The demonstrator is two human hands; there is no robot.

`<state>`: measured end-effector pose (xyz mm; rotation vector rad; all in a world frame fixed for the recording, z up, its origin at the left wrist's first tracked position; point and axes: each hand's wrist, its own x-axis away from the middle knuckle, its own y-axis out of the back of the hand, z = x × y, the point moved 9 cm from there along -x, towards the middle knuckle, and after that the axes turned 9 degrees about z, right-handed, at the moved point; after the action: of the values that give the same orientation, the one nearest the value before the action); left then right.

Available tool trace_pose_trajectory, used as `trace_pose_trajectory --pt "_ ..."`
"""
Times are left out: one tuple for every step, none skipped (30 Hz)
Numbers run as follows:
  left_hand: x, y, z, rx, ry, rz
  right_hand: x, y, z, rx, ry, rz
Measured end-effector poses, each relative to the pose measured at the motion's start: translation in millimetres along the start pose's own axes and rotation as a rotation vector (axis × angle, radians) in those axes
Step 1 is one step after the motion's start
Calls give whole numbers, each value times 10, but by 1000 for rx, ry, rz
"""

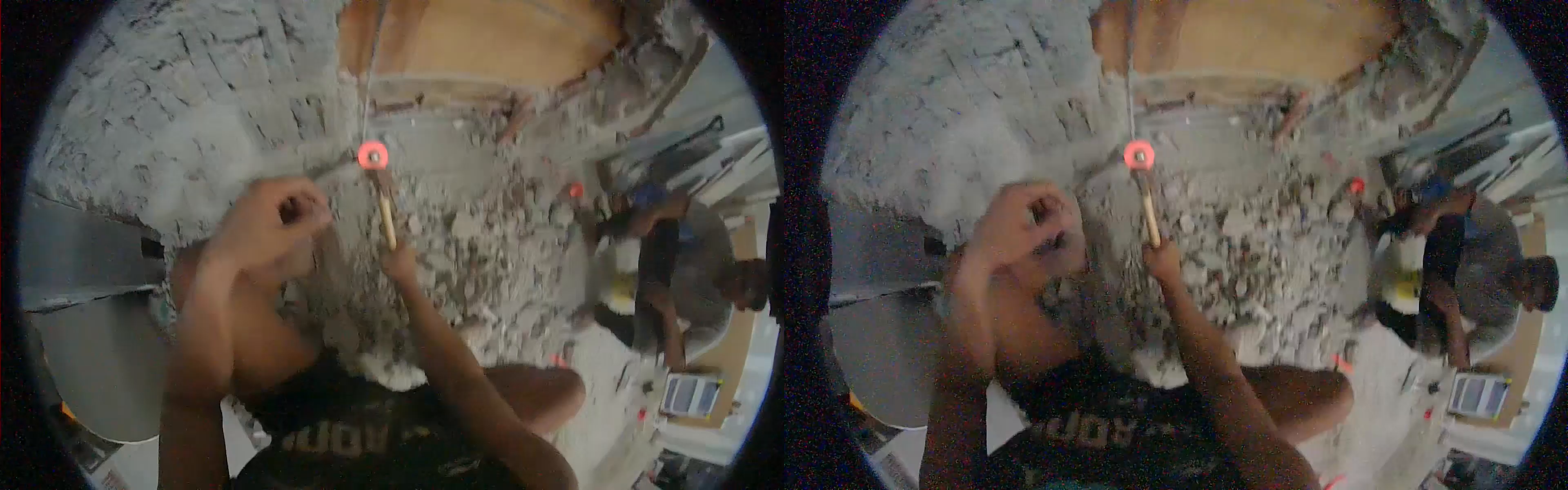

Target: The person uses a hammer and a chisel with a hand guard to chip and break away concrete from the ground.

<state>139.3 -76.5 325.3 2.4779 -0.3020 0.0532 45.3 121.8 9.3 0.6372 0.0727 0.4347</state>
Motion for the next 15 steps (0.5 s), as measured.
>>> trace_pose_trajectory --pt "52 25 9 18 -2 -51 290 26 -11 -13 -229 48" --pt "32 188 -14 12 -26 -147 222 136 125 -20 -216 32" --pt "44 253 -18 -3 -38 -161 155 303 232 -79 -190 -36" --pt "96 233 16 -10 -17 -149 219 470 305 -137 -185 -95" --pt "120 203 48 -13 7 -137 185 757 563 -177 -79 -175" --pt "142 195 29 -15 7 -140 87 1108 885 -218 33 -256" --pt "158 161 23 23 -3 -111 69 1524 1248 -182 167 -415" --pt "180 116 32 61 -8 -76 153 1960 1783 -229 26 -492" --pt "185 83 56 64 6 -71 202 2278 2142 -376 62 -535" --pt "144 62 49 -14 -4 -56 188 2471 2301 -524 102 -578" --pt "111 34 28 -93 -16 -36 132 2503 2313 -528 91 -574" --pt "80 23 17 -96 -15 -30 98 2585 2510 -858 489 -524" --pt "39 10 16 -99 -4 -10 148 2682 2666 -1174 904 -443" --pt "9 -16 30 -97 14 10 142 2563 2593 -1161 956 -447" --pt "-31 -37 29 -97 20 10 129 2280 2307 -634 750 -621"
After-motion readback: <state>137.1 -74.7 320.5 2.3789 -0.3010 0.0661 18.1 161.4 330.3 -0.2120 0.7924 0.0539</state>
